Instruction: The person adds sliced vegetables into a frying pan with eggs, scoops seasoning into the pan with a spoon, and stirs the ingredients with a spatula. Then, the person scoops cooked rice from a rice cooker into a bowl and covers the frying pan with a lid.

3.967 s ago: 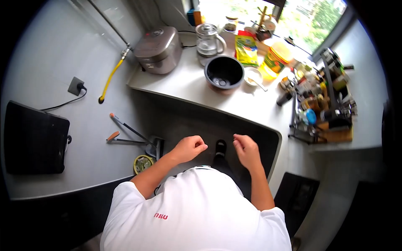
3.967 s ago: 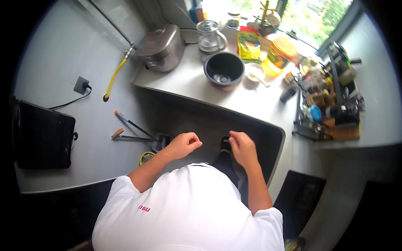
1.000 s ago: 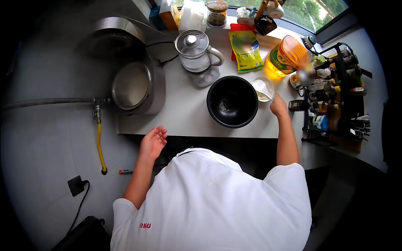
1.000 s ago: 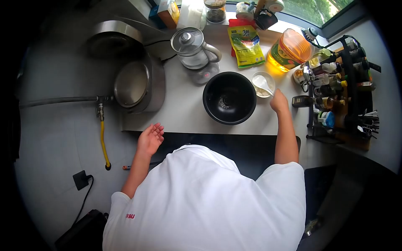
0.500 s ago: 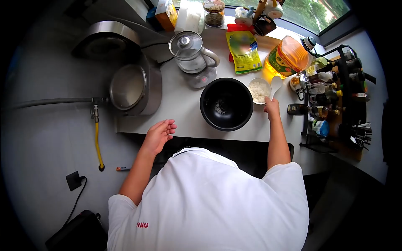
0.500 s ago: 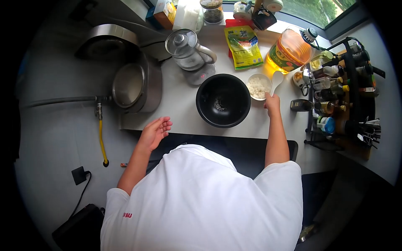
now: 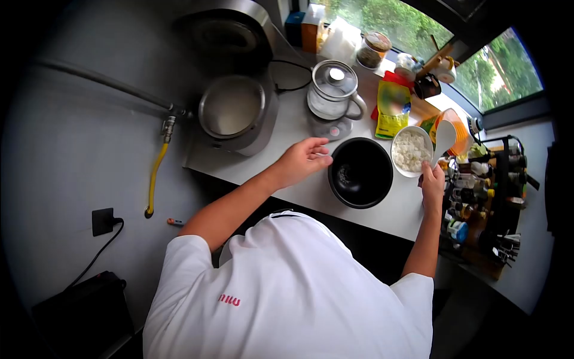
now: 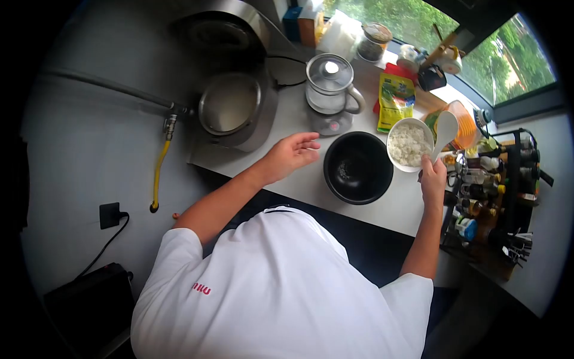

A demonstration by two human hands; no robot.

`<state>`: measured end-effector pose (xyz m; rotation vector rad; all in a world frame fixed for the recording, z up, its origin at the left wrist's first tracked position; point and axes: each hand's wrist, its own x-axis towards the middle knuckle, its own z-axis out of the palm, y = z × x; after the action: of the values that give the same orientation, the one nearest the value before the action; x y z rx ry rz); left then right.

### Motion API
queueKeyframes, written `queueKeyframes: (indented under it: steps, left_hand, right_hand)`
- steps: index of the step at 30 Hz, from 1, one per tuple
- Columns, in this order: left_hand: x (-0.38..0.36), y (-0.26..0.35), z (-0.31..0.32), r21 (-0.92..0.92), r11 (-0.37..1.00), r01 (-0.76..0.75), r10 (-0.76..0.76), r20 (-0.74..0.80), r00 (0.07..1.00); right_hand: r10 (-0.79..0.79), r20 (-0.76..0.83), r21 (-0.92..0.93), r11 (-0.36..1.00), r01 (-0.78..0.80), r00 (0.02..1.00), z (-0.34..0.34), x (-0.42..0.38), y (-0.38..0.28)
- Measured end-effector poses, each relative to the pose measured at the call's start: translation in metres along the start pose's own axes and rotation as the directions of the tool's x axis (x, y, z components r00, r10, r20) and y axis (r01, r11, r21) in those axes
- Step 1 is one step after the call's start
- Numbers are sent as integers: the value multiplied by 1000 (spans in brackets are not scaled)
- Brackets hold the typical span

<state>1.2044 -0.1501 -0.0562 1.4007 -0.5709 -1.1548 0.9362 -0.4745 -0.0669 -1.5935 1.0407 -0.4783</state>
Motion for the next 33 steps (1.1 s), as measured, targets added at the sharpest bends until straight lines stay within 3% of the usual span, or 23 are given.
queueKeyframes:
  steps: [3,4,6,8,13,16,19,20,23,24,27,33]
  left_hand:
    - [-10,30,-4,-177,983,-44,45,4,999]
    - [-15,31,-16,-256,966,-18,19,0,1000]
    - [-31,30,-47,-409,912,41,-41,9,999]
    - [-53,30,-78,-472,881,-19,-14,-67,998]
    - [-105,37,-139,-493,850,-183,13,-328,945]
    - [-125,37,-166,-494,833,-251,2,-450,893]
    - [-132,34,-195,-452,841,-297,-8,-559,829]
    - [-132,35,-203,-437,852,-290,-31,-595,803]
    - [-121,35,-228,-406,868,-285,-42,-632,774]
    - [-117,35,-234,-393,878,-275,-51,-646,761]
    - [-100,39,-251,-357,911,-204,-93,-662,744]
    - [-71,62,-266,-227,974,-9,-139,-629,765]
  right_hand:
    - [19,233,84,996,-39,972,69,-22,-57]
    - [64,243,44,996,-77,968,100,-28,-67]
    - [44,424,99,991,-94,905,157,-41,-87]
    - [89,510,48,990,-131,855,216,-54,-117]
    - [38,724,-30,999,-24,689,322,-47,-140]
    - [-16,787,-83,988,132,617,355,-47,-167]
    - [-261,721,-47,906,421,642,368,-34,-180]
    - [-301,731,-101,840,533,613,365,-31,-185]
    - [-542,748,-87,491,867,382,363,-25,-189]
    - [-466,776,-187,473,861,425,362,-30,-197]
    - [-452,784,-256,387,886,424,368,-34,-207]
    - [-546,754,-149,397,906,364,380,-25,-204]
